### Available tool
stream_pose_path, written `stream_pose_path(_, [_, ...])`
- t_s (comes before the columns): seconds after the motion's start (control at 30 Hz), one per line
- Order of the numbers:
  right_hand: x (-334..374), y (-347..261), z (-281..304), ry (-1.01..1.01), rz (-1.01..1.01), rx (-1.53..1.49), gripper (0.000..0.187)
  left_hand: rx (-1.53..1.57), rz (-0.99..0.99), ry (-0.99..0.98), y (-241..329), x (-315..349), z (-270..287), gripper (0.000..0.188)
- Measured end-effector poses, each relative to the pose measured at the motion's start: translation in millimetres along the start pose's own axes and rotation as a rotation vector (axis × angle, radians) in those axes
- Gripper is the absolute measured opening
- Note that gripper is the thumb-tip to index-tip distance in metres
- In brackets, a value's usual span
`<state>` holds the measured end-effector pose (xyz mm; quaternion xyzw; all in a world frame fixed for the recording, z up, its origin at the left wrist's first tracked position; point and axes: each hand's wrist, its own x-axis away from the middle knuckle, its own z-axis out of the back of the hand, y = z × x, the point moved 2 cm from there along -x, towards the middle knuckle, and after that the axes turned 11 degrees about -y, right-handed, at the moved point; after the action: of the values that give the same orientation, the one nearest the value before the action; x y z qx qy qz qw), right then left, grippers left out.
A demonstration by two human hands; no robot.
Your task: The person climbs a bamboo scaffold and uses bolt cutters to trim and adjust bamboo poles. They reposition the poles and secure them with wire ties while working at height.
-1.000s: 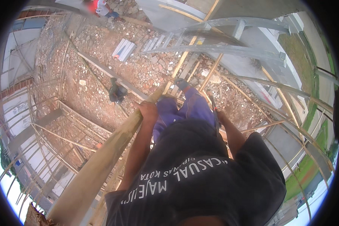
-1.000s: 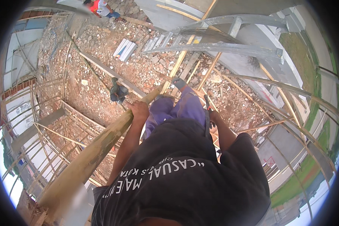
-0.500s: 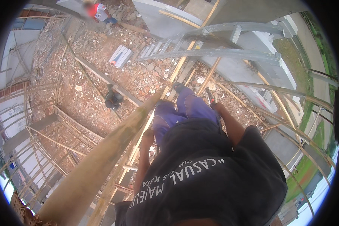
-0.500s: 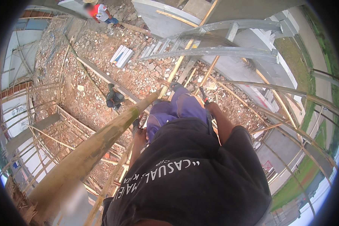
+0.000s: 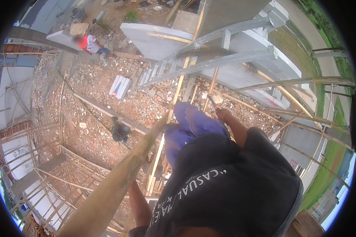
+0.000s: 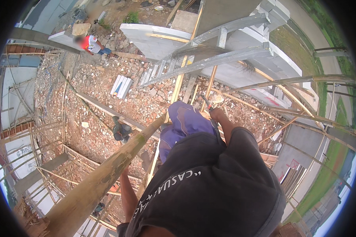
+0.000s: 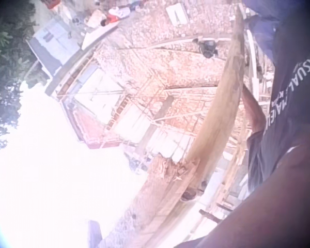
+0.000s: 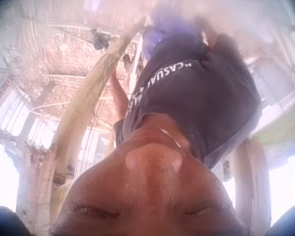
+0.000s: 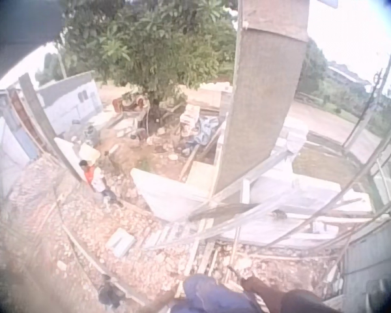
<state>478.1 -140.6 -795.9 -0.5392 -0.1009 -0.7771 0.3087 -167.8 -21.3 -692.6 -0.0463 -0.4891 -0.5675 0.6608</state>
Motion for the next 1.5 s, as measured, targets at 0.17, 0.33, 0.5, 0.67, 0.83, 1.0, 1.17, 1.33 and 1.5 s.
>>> stream_pose_path(0.17, [10.4, -69.7, 40.5, -0.073, 0.009, -0.568, 0.027, 0.133, 0.345, -0.105, -5.5, 12.6, -4.7, 0.034])
stream_pose_path(0.33, [4.9, -92.8, 69.2, -0.003, 0.232, -0.893, 0.031, 0.283, 0.524, -0.213, 28.7, 24.7, -41.9, 0.035])
stream_pose_path(0.5, [50.9, -174.1, 175.5, -0.057, 0.516, -0.885, 0.028, 0.492, 0.704, -0.227, 7.7, 33.8, -113.2, 0.030])
stream_pose_path(0.67, [74.4, -219.0, 259.4, -0.034, 0.708, -0.820, 0.041, 0.475, 0.639, -0.316, 29.2, 8.2, -108.9, 0.055])
stream_pose_path(0.83, [97.8, -289.7, 261.4, -0.068, 1.008, -1.093, 0.049, 0.650, 0.510, -0.196, 13.8, 34.3, -104.0, 0.057])
stream_pose_path(1.0, [93.7, -340.6, 214.8, -0.323, 1.037, -1.392, 0.048, 0.684, 0.385, -0.115, -17.0, 34.7, -100.4, 0.055])
stream_pose_path(1.17, [109.9, -371.2, 178.1, -0.605, 0.985, -1.523, 0.043, 0.701, 0.409, -0.030, -27.6, 40.0, -104.4, 0.054])
stream_pose_path(1.33, [131.2, -356.2, 162.3, -0.665, 0.963, -1.357, 0.044, 0.699, 0.562, 0.033, 9.6, 76.7, -131.5, 0.045])
stream_pose_path(1.5, [124.4, -327.8, 129.1, -0.733, 0.878, -1.191, 0.039, 0.777, 0.579, 0.122, -39.5, 147.6, -211.2, 0.038])
